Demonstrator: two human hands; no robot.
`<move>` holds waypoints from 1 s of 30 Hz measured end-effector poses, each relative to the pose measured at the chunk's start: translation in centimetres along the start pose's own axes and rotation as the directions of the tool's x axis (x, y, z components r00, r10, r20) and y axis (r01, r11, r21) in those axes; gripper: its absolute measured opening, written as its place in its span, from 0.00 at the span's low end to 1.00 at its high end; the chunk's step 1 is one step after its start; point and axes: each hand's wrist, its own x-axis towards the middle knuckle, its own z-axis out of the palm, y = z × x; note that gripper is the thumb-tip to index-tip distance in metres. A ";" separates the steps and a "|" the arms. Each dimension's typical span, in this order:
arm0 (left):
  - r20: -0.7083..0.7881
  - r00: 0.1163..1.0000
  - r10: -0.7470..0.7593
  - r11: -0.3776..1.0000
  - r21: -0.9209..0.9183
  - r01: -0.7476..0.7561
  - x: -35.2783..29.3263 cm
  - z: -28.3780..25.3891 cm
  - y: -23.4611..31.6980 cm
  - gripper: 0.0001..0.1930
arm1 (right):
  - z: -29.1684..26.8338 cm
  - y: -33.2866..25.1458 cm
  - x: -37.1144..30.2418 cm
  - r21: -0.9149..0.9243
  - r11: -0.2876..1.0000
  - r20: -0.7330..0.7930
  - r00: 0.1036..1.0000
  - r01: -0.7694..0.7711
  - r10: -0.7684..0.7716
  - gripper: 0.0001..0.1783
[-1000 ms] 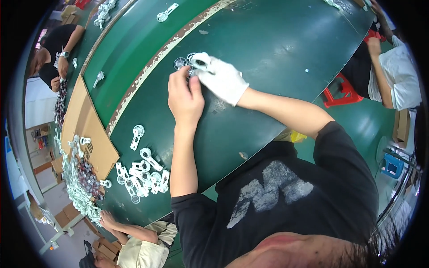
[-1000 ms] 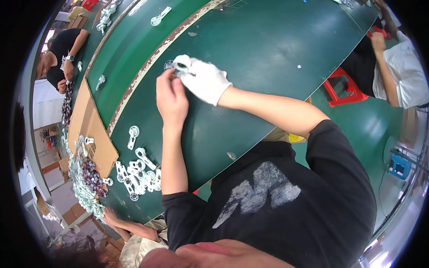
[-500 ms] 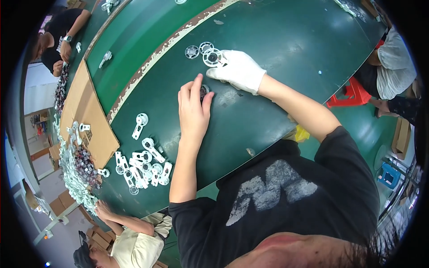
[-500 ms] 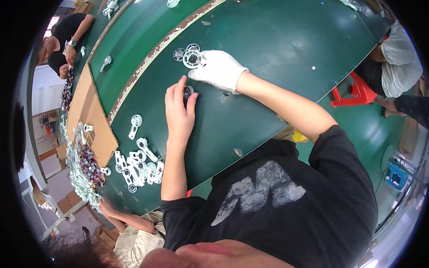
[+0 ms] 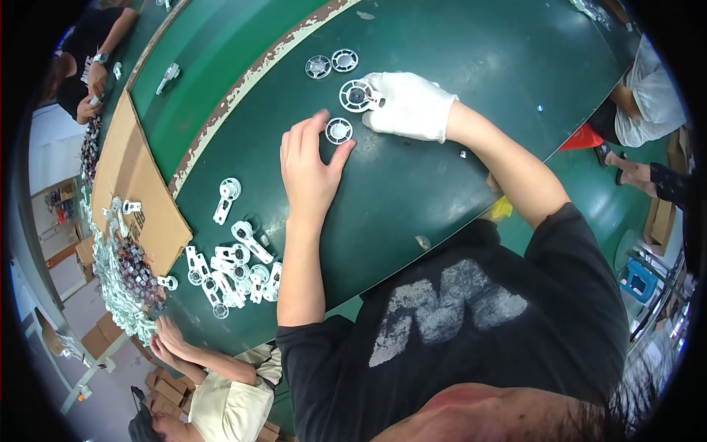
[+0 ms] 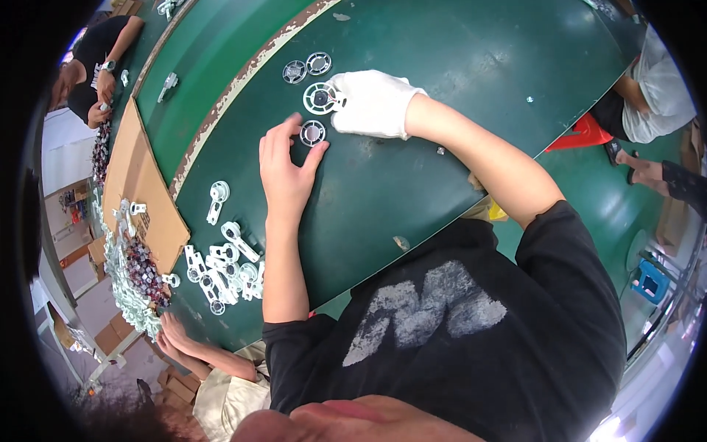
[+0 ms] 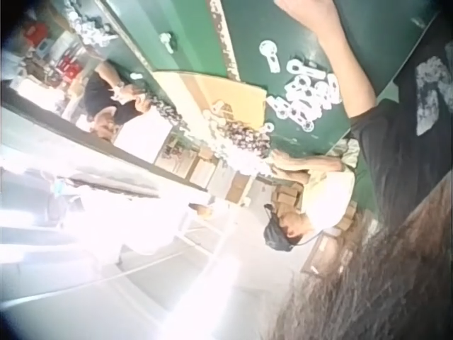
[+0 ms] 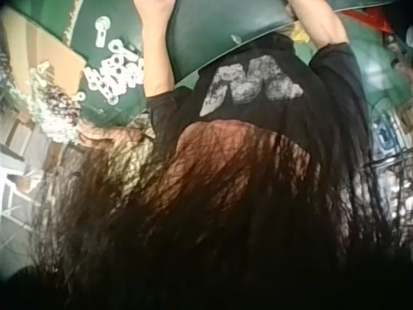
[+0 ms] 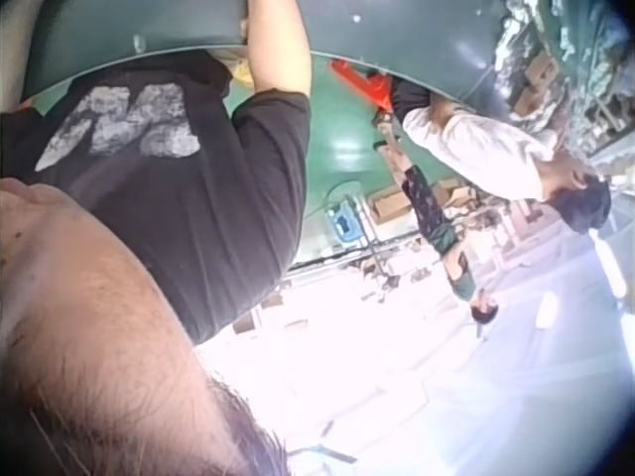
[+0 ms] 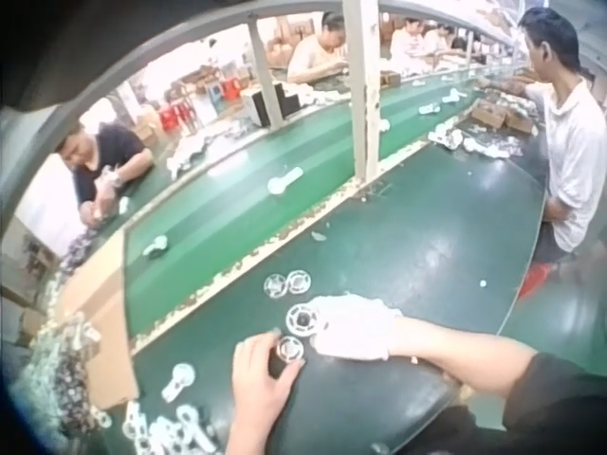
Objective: The person assembles small circular components into white plastic housings by hand, taking the components from a cardboard box and inserting them into the housings.
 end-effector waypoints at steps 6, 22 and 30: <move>0.095 0.995 0.029 0.991 0.129 -0.042 -0.2 -0.3 0.1 0.28 | 0.0 1.3 -0.1 -0.097 0.995 0.059 0.998 0.037 -0.032 0.27; -0.054 0.984 0.167 0.978 -0.118 -0.173 -0.2 0.0 1.3 0.28 | -0.4 -2.4 -1.7 -0.345 0.939 0.183 0.981 0.006 0.061 0.15; -0.047 0.991 0.123 0.969 -0.211 -0.130 -0.2 0.2 1.3 0.28 | -0.2 -2.5 -1.9 -0.374 0.926 0.184 0.983 0.044 0.027 0.15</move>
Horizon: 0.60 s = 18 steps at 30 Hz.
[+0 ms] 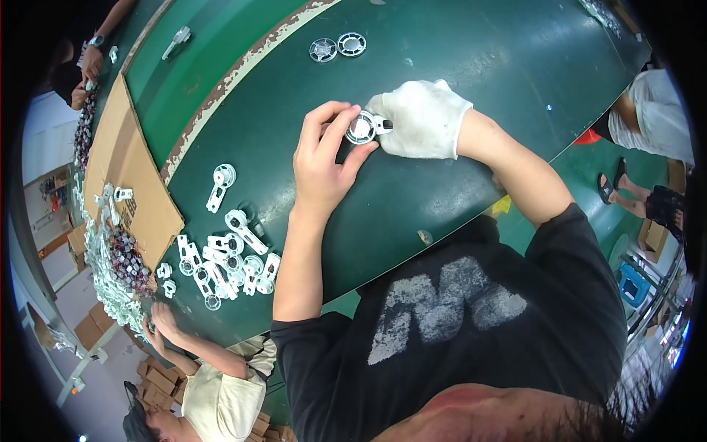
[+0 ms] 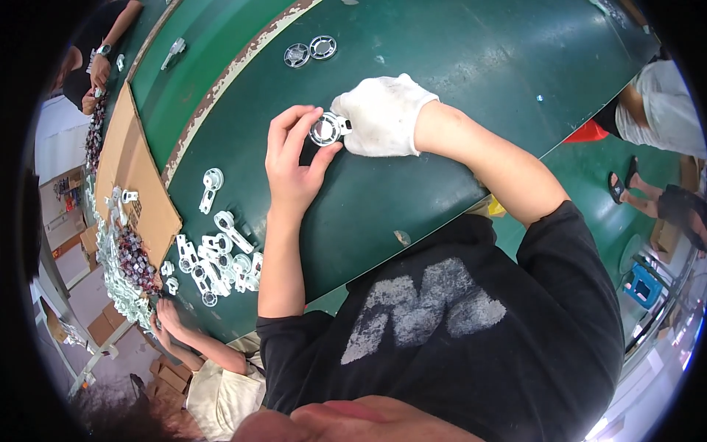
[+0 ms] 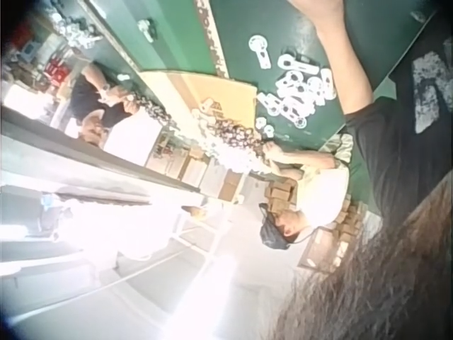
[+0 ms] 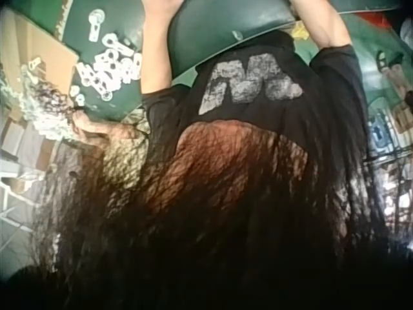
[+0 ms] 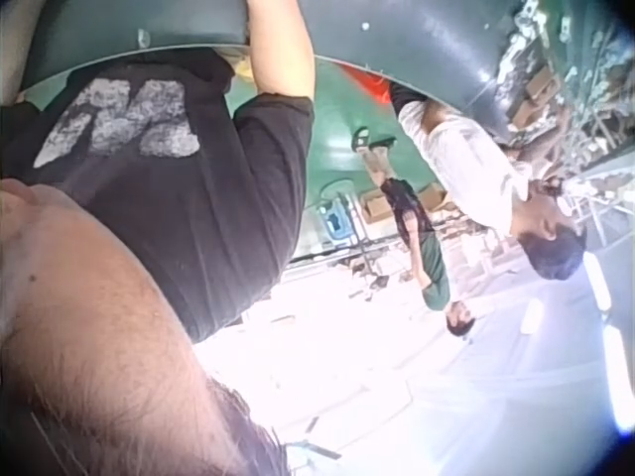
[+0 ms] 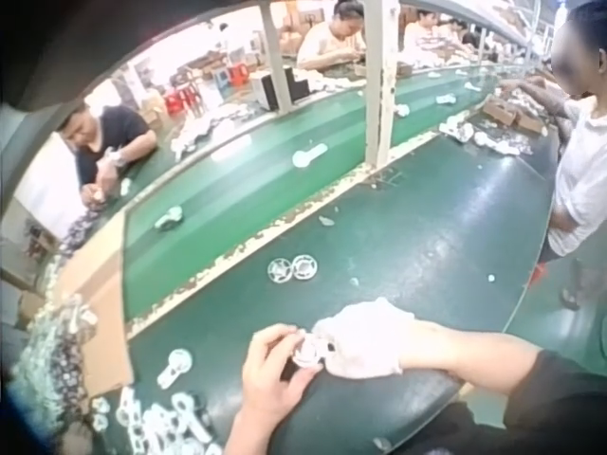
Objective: The person assembles small circular components into white plastic housings by hand, taking the components from a cardboard box and inserting them into the housings.
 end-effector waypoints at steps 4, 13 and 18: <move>0.038 0.999 -0.001 0.994 -0.110 0.006 0.1 0.0 -0.2 0.27 | 0.2 0.1 0.3 0.003 1.000 0.001 1.000 0.003 -0.003 0.15; 0.042 0.999 0.027 0.982 -0.189 -0.018 0.3 -0.5 -0.1 0.25 | 0.2 0.0 0.2 0.050 0.998 0.005 1.000 0.029 -0.029 0.14; 0.007 0.998 0.061 0.993 -0.105 -0.059 0.0 -0.5 -0.2 0.25 | 0.4 1.5 0.6 0.227 0.958 0.009 0.983 0.178 -0.185 0.21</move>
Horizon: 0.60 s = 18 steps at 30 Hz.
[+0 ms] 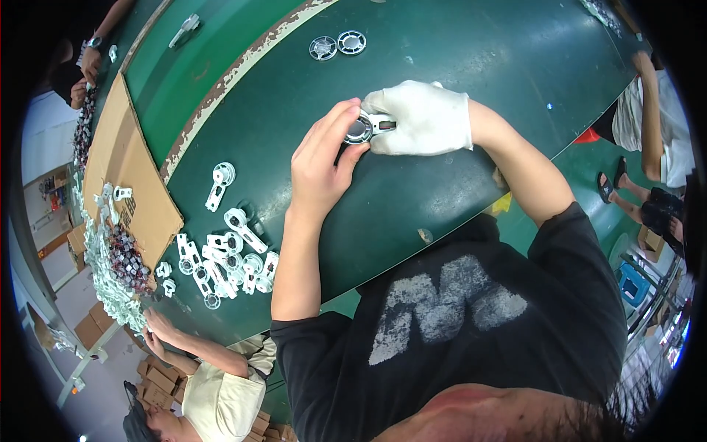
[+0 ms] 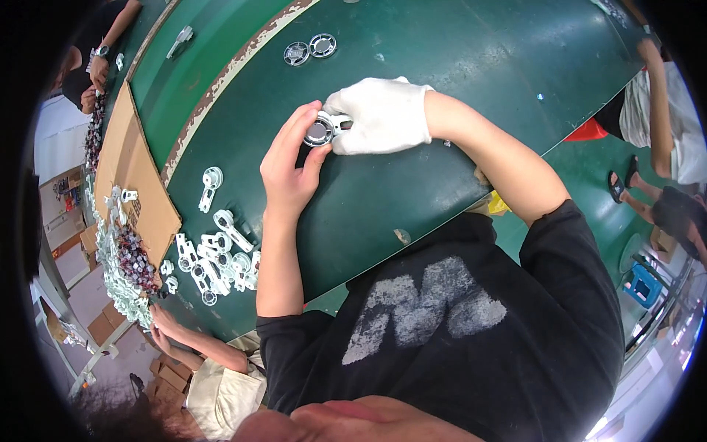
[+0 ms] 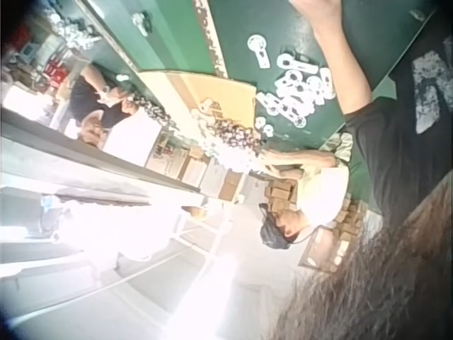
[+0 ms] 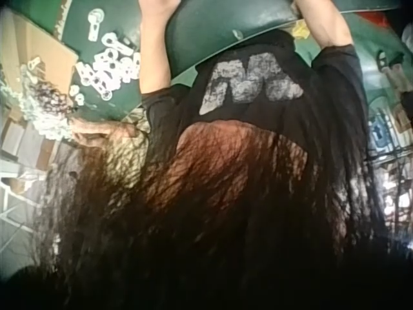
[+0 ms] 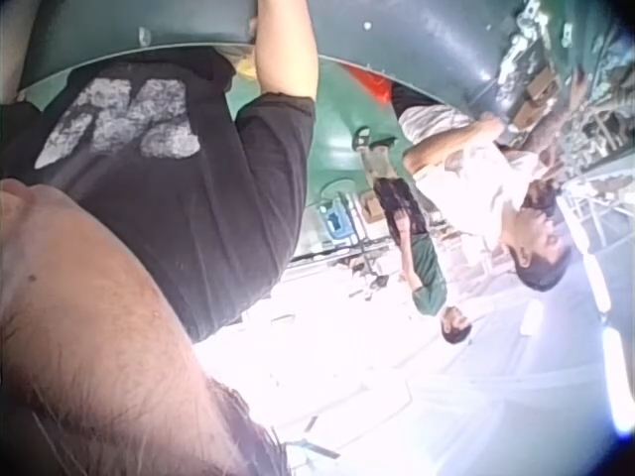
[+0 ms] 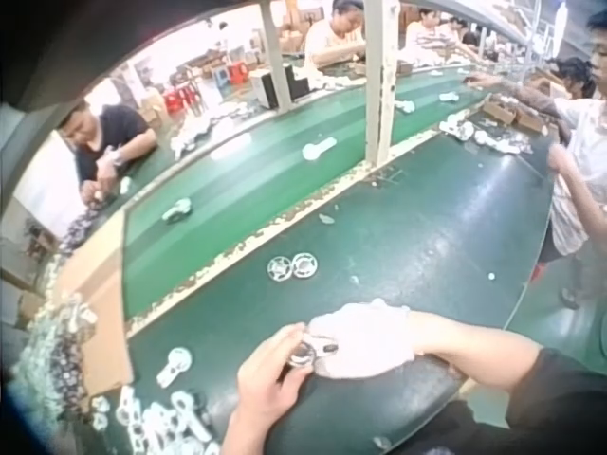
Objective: The person assembles small circular components into white plastic housings by hand, taking the components from a cardboard box and inserting them into the housings.
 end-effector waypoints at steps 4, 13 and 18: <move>0.021 0.991 0.129 0.986 0.102 -0.130 0.1 0.1 0.4 0.28 | 0.1 0.5 0.2 0.419 0.886 0.288 0.955 -0.198 0.077 0.29; -0.010 0.991 -0.135 0.802 -0.588 0.103 -0.8 0.7 0.4 0.25 | 4.3 -0.5 0.4 0.130 0.983 -0.157 0.982 0.130 -0.109 0.18; -0.003 0.978 -0.210 0.768 -0.619 0.163 -0.5 0.2 0.9 0.24 | 4.5 -0.6 0.1 -0.136 0.978 -0.209 0.960 0.158 -0.184 0.19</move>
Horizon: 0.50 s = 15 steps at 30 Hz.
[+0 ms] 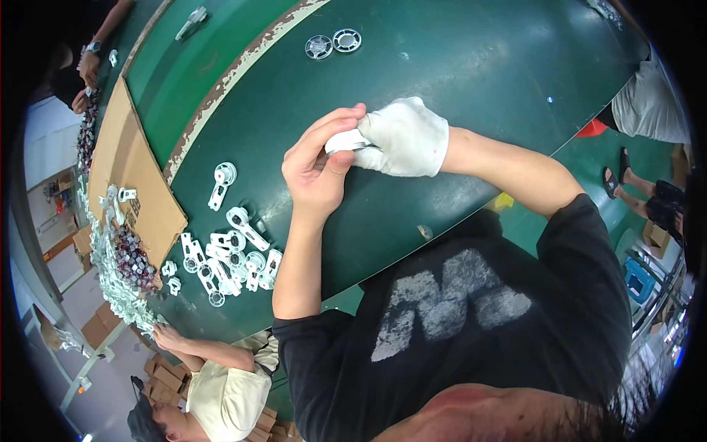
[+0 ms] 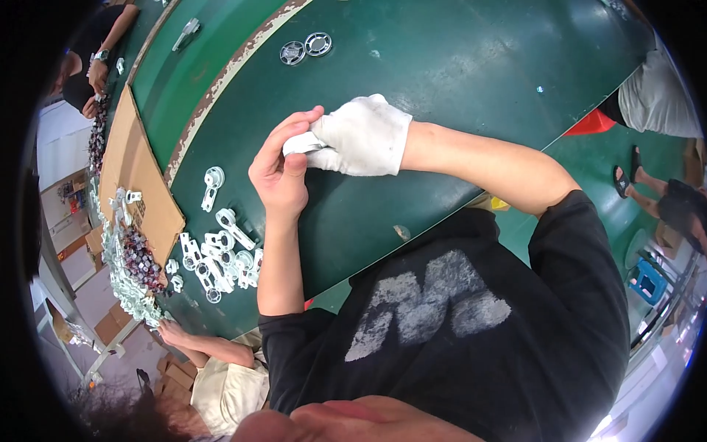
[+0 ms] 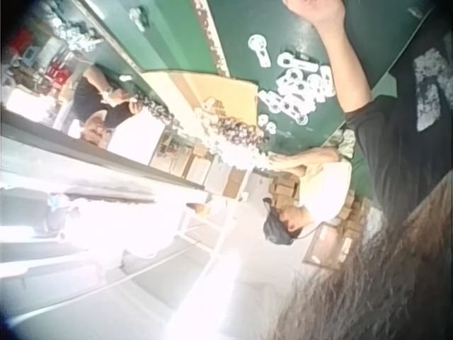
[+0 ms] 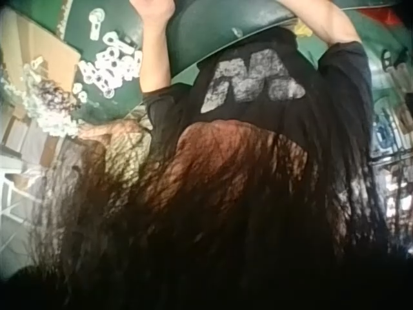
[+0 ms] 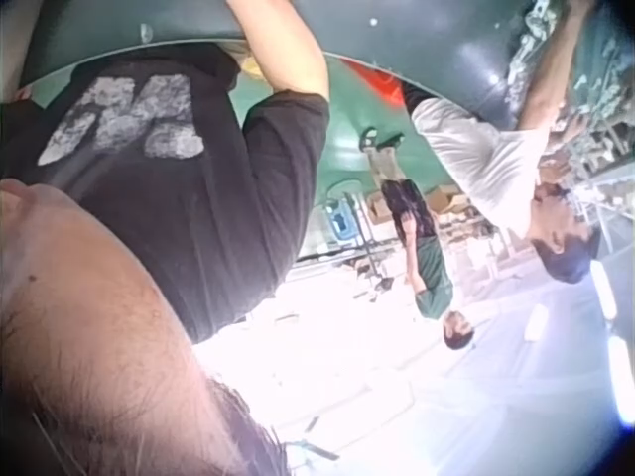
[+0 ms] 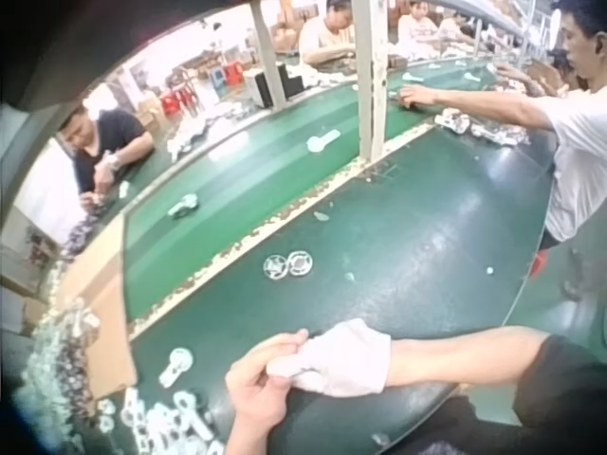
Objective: The person assembles small circular components into white plastic housings by hand, taking the components from a cardboard box and inserting them into the housings.
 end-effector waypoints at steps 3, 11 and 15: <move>0.041 0.998 -0.050 0.998 0.032 0.049 0.7 -0.8 0.3 0.23 | 0.1 0.1 0.4 -0.026 0.998 0.050 0.997 -0.051 0.052 0.21; -0.350 0.720 -0.600 0.715 0.170 0.678 7.3 -11.6 3.2 0.21 | -1.6 -0.5 0.5 0.333 0.903 0.045 0.961 -0.273 0.274 0.31; -0.604 0.508 -0.614 0.751 -0.248 0.612 7.9 -23.9 0.3 0.17 | -0.4 -0.5 0.6 0.233 0.957 0.000 0.984 -0.175 0.180 0.24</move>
